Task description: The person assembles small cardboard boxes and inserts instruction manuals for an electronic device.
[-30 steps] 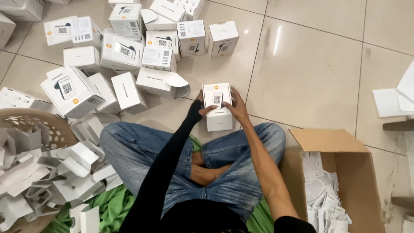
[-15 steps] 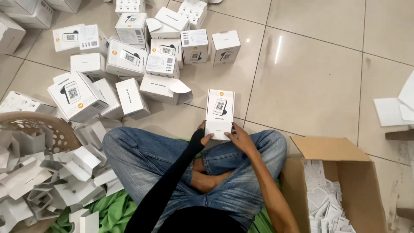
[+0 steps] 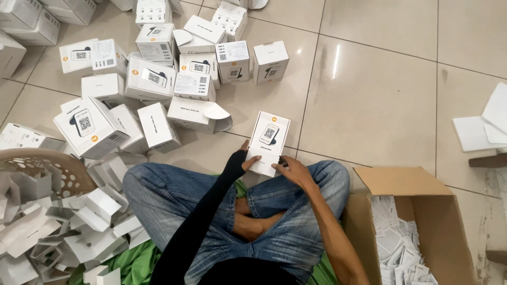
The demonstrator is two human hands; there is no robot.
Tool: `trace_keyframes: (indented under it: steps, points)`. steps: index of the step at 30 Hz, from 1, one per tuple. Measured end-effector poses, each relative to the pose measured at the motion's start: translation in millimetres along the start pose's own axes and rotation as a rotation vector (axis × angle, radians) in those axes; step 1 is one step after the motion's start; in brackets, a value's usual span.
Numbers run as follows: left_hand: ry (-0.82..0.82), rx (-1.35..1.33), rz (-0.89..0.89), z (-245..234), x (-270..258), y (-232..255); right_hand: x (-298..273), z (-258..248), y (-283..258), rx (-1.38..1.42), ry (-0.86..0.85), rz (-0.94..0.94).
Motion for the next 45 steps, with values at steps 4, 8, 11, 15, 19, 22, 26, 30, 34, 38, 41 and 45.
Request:
trace_keyframes:
  steps: [4,8,11,15,19,22,26,30,34,38,41,45]
  points:
    - [-0.057,0.018,0.101,-1,-4,13,4,0,6,-0.014,-0.012,0.03]
    - [-0.113,0.145,-0.024,10,1,-10,8,4,17,-0.022,-0.044,0.035]
    - [-0.082,0.21,0.0,27,11,-66,8,10,18,-0.062,-0.085,0.063]
    - [0.044,0.048,0.234,32,23,-86,10,7,16,-0.095,-0.004,0.077]
    - [0.007,-0.003,0.185,11,2,-7,6,-6,6,0.091,0.083,-0.057]
    - [0.031,0.086,0.079,-14,-2,52,3,-43,-12,0.282,0.146,-0.116]
    - [-0.015,-0.115,0.019,-1,23,32,-4,-63,-14,0.49,0.15,0.023]
    - [-0.23,-0.281,-0.018,12,39,7,-5,-55,1,0.461,0.0,0.036]
    - [-0.305,-0.303,-0.123,-14,21,38,-7,-53,8,0.593,-0.119,0.011]
    - [-0.312,-0.384,-0.211,-17,4,20,-17,-40,5,0.594,-0.102,0.063]
    - [-0.331,-0.383,-0.237,-16,18,0,-14,-52,-18,0.575,-0.081,0.076]
    - [-0.444,-0.261,-0.303,-13,-7,3,-31,-43,-16,0.503,-0.143,0.051]
Point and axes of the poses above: each hand's wrist, its own x-axis towards the middle knuckle, its own z-axis out of the palm, y = z × x, the point moved 5 cm from there along x, towards the middle knuckle, and after that the axes turned 3 degrees about y, right-handed, at the moved point
